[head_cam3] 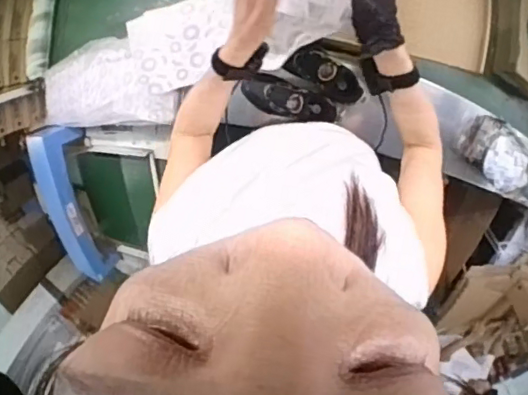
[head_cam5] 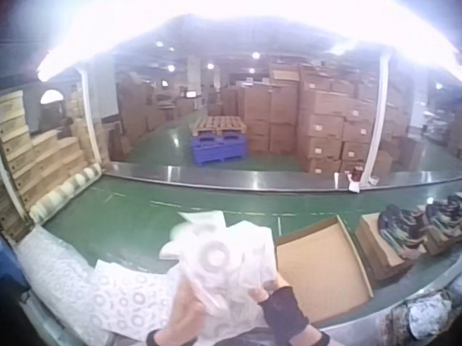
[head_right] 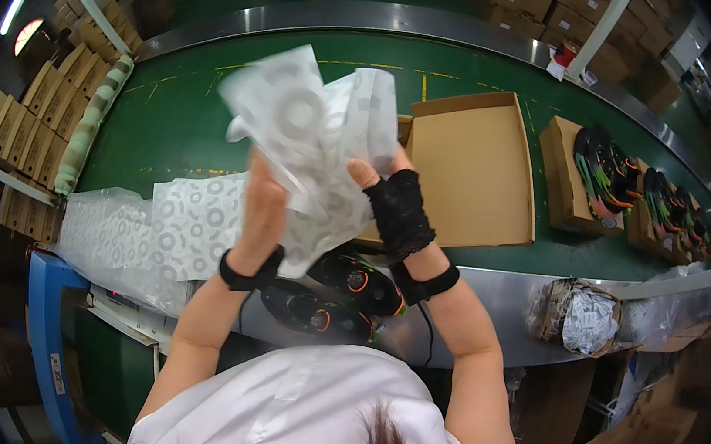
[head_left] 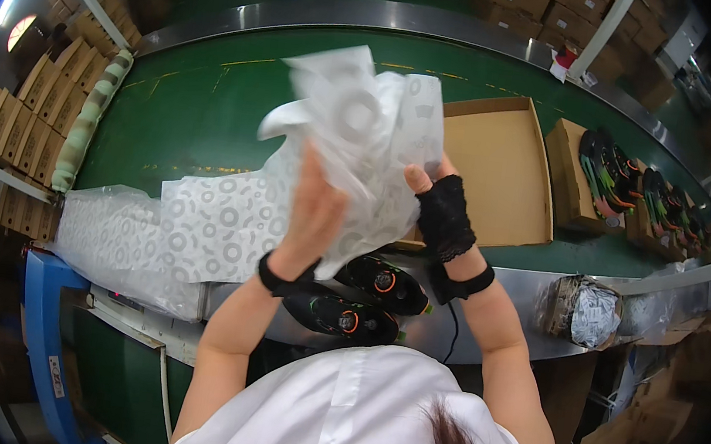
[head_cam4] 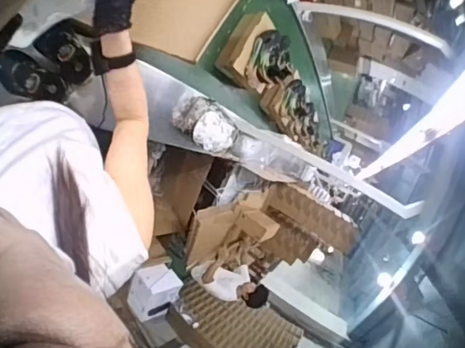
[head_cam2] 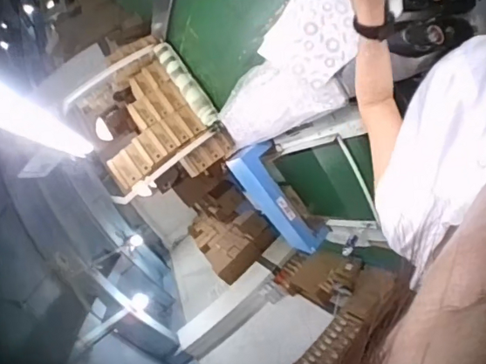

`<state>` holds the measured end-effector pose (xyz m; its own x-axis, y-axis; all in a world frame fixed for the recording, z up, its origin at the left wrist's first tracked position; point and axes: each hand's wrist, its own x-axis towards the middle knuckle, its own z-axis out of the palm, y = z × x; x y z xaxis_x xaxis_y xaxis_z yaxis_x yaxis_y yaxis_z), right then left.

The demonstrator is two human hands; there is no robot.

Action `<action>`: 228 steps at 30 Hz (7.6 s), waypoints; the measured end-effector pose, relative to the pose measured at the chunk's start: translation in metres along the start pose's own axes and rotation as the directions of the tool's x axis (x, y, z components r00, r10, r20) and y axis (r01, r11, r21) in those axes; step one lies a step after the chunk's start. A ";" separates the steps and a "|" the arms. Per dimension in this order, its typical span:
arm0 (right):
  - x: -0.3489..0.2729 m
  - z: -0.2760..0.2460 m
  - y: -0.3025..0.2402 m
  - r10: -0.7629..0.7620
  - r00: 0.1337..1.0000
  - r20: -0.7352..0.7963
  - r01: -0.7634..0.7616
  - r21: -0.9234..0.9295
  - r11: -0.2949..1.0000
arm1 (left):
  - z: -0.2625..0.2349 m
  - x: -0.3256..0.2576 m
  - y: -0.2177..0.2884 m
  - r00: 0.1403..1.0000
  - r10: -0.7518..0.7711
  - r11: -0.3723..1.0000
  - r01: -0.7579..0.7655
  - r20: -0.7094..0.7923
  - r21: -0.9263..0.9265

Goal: Packing shoes into boxes with tissue paper and placing them on a conveyor belt in a factory setting.

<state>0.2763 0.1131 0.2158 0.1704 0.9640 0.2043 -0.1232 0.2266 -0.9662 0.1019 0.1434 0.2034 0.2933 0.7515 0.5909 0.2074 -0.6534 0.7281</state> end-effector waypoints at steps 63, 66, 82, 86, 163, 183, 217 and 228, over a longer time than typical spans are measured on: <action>-0.181 0.002 0.115 0.203 0.766 0.609 0.598 -0.792 0.123 | 0.026 -0.032 -0.232 0.818 -0.561 0.821 0.532 -0.124 -0.206; -0.163 0.001 0.094 0.224 0.793 0.567 0.545 -0.824 0.158 | -0.006 -0.018 -0.238 0.856 -0.430 0.898 0.440 -0.287 -0.035; -0.019 -0.026 0.068 0.316 0.947 -0.063 -0.316 -0.366 0.875 | -0.100 -0.005 -0.264 0.868 -0.417 0.776 0.494 -0.269 0.393; 0.029 -0.032 0.143 0.323 0.939 -0.119 -0.309 -0.703 0.641 | -0.103 0.025 -0.230 0.873 -0.456 0.835 0.487 -0.171 0.256; -0.032 -0.056 0.166 -0.080 0.977 0.196 0.199 -0.980 0.023 | 0.029 -0.042 -0.195 0.554 -0.831 0.505 0.793 0.056 -0.341; -0.133 -0.079 0.099 0.105 0.994 -0.026 -0.012 -0.992 -0.127 | 0.096 -0.084 -0.170 0.766 -0.613 0.785 0.619 0.195 0.032; -0.048 -0.205 0.168 0.651 0.533 -0.540 -0.308 0.593 0.744 | -0.279 -0.280 -0.016 0.004 -0.803 0.596 0.008 -0.596 -0.803; -0.065 -0.128 0.018 -0.379 0.925 -0.019 0.181 -0.856 0.485 | -0.272 -0.265 -0.062 -0.172 -0.719 0.630 0.249 -0.674 -0.735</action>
<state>0.3883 0.0363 0.1650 0.2233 0.8033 0.5521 0.8075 0.1648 -0.5664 -0.2426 0.0101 0.0961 -0.8284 0.4017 -0.3905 -0.4828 -0.1582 0.8614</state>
